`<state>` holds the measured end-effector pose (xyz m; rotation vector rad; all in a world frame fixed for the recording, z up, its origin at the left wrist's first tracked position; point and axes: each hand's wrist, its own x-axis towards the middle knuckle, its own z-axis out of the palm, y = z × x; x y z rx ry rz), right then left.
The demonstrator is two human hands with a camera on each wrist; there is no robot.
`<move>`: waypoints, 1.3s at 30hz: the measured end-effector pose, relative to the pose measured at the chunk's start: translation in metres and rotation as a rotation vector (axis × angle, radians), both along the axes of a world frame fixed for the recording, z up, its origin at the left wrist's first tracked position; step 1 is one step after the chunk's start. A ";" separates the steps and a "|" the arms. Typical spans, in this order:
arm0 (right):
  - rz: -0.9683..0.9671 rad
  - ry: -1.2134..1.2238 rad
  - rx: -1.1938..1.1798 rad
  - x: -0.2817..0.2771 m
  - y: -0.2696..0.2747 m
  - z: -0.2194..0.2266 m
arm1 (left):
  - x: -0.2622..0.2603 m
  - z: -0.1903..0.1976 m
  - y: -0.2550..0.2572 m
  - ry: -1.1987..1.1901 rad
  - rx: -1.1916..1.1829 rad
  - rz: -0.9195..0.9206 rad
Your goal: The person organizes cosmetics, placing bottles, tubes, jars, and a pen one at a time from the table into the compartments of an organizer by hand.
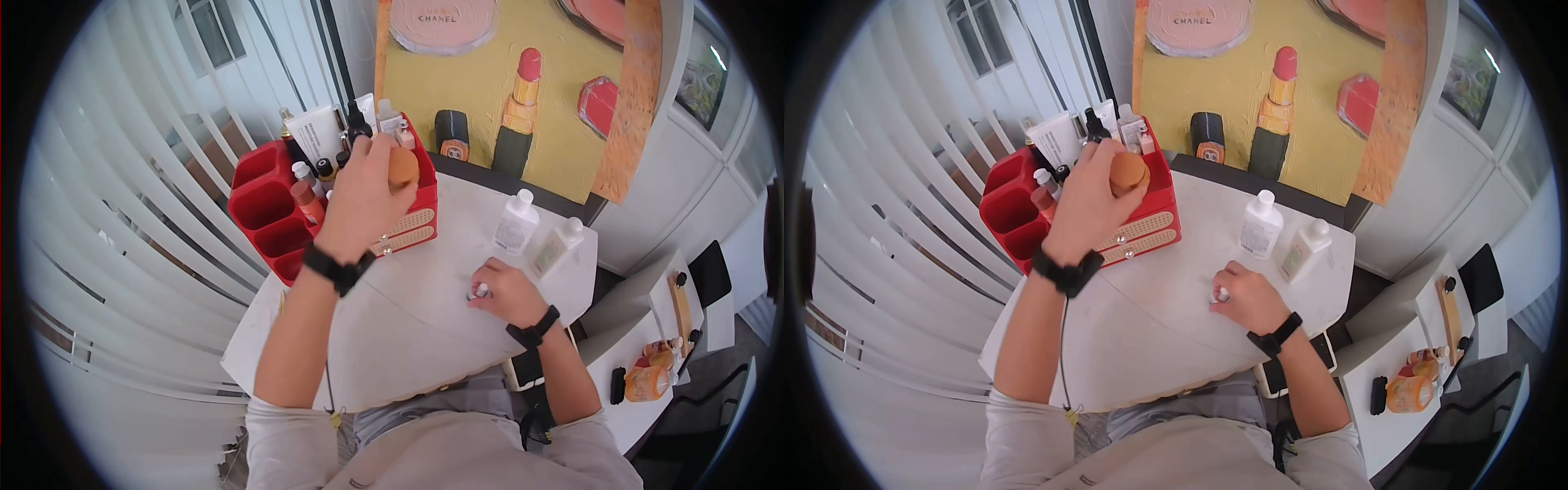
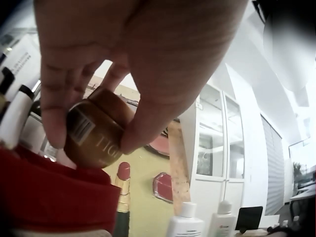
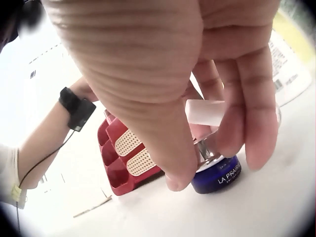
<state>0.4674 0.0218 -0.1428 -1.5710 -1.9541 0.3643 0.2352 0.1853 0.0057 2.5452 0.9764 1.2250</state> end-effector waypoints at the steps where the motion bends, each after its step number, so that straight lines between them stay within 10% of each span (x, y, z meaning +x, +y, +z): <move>1: 0.003 -0.003 0.006 -0.006 0.003 0.002 | 0.002 0.003 0.012 0.097 0.030 0.049; 13: 0.062 0.277 -0.080 -0.041 0.020 0.009 | 0.037 -0.017 0.059 0.292 -0.201 0.060; 24: 0.090 0.395 -0.048 -0.041 0.021 0.002 | -0.018 -0.020 -0.037 0.160 0.006 0.006; 39: 0.071 0.429 -0.111 -0.047 0.014 0.014 | 0.022 -0.031 0.022 0.247 0.135 -0.061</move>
